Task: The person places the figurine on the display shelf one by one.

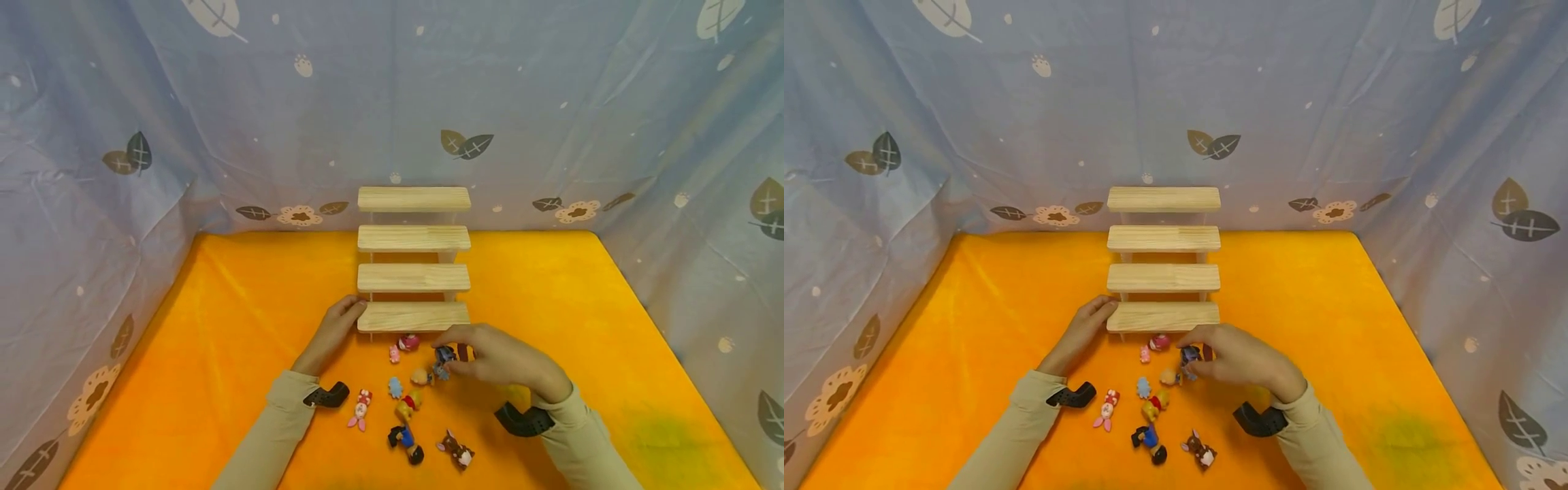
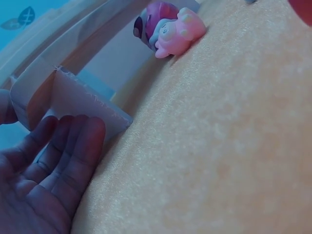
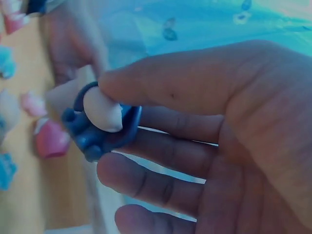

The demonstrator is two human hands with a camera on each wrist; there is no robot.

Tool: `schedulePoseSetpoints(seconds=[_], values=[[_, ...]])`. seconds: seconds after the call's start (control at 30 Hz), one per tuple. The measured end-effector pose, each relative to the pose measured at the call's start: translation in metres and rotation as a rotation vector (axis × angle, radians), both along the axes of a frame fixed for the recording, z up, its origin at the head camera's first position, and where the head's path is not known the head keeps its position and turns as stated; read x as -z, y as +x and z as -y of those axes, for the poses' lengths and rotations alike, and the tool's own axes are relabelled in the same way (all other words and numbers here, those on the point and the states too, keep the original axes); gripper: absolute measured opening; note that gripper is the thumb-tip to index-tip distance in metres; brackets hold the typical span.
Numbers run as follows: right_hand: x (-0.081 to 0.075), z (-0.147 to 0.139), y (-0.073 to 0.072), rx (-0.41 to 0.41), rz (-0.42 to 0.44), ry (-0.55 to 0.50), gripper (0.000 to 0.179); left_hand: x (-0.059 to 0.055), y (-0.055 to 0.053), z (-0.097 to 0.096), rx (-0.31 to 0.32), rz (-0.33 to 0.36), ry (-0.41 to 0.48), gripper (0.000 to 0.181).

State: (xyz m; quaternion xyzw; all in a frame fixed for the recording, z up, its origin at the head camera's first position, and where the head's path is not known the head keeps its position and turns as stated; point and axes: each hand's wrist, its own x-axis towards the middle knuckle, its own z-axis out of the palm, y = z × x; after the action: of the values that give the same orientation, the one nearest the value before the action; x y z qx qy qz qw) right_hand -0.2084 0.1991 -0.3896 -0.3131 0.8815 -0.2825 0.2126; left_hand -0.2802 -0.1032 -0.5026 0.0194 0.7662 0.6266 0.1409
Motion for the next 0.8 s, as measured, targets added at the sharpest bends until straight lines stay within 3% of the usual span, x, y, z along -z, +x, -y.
schedulePoseSetpoints(seconds=[0.2, 0.3, 0.43, 0.5, 0.63, 0.8], values=[[-0.010, 0.003, -0.009, -0.016, -0.010, -0.061, 0.037, 0.001, 0.002, 0.000, -0.008, -0.013, 0.014, 0.037], [-0.015, 0.003, -0.012, -0.001, -0.039, -0.092, 0.037, -0.010, 0.007, 0.000, 0.008, -0.013, 0.010, 0.036], [-0.015, 0.001, -0.014, 0.071, -0.045, -0.143, 0.039, -0.011, 0.007, -0.002, 0.009, -0.019, -0.007, 0.034], [-0.014, 0.000, -0.014, 0.122, -0.054, -0.176, 0.040, -0.001, 0.004, -0.002, 0.000, -0.029, 0.001, 0.035], [-0.010, -0.003, -0.016, 0.217, -0.101, -0.250, 0.039, 0.003, 0.004, -0.001, 0.000, -0.053, 0.010, 0.036], [-0.008, -0.006, -0.021, 0.263, -0.176, -0.343, 0.037, 0.003, 0.003, 0.000, -0.005, -0.061, 0.012, 0.036]])
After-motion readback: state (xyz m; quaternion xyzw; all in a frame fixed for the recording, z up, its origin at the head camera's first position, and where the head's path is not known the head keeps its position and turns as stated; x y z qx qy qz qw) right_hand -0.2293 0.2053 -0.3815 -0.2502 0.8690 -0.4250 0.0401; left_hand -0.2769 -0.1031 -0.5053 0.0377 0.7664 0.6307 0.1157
